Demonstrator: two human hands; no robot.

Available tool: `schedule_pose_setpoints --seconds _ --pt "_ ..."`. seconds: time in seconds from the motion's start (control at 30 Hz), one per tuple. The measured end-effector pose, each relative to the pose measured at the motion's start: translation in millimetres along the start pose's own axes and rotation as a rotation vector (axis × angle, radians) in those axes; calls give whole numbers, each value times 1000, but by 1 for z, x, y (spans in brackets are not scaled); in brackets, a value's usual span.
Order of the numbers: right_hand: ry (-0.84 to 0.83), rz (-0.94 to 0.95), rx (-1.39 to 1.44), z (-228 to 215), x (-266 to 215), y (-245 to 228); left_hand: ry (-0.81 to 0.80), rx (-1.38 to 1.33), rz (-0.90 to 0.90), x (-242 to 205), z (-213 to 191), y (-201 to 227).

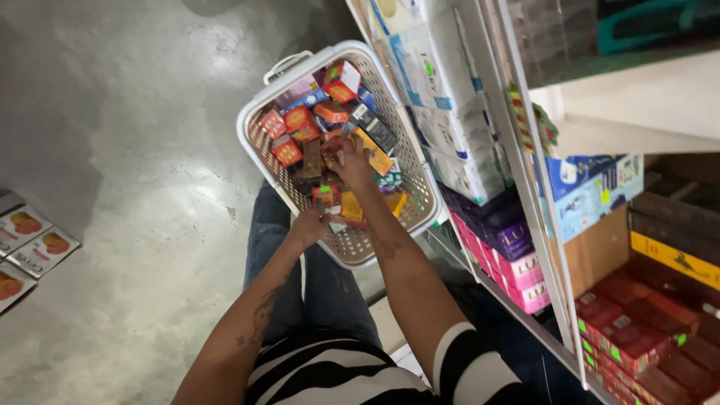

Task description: The person repeatedly picks up small red boxes from a white plastic basket and places them onto a shelf. They also pick up boxes from the shelf and return them to the basket, organizing the items between the two locations.

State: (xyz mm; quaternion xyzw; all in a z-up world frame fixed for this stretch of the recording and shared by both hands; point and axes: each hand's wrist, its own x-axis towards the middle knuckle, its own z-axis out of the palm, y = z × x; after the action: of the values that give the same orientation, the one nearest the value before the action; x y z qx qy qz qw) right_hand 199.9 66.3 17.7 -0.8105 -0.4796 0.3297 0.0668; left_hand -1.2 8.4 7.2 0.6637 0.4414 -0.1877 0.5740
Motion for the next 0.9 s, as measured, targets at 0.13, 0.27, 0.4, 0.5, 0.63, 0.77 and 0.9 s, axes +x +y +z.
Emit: schedule_pose_setpoints --seconds 0.13,0.27,0.4,0.5,0.63,0.77,0.9 --pt "-70 -21 -55 32 4 23 266 -230 242 -4 -8 -14" --pt "92 -114 -77 28 -15 34 259 -378 127 -1 -25 -6" --pt "222 -123 595 17 -44 67 322 -386 63 -22 -69 42" --pt "122 -26 979 -81 -104 17 235 -672 21 -65 -122 118" --pt "140 -64 1303 -196 -177 -37 -81 -1108 301 -84 -136 173" --pt "362 -325 1407 -268 -234 -60 -288 -961 576 -149 -165 277" --pt "598 -400 1436 -307 -287 -42 -328 -752 867 -190 -160 349"
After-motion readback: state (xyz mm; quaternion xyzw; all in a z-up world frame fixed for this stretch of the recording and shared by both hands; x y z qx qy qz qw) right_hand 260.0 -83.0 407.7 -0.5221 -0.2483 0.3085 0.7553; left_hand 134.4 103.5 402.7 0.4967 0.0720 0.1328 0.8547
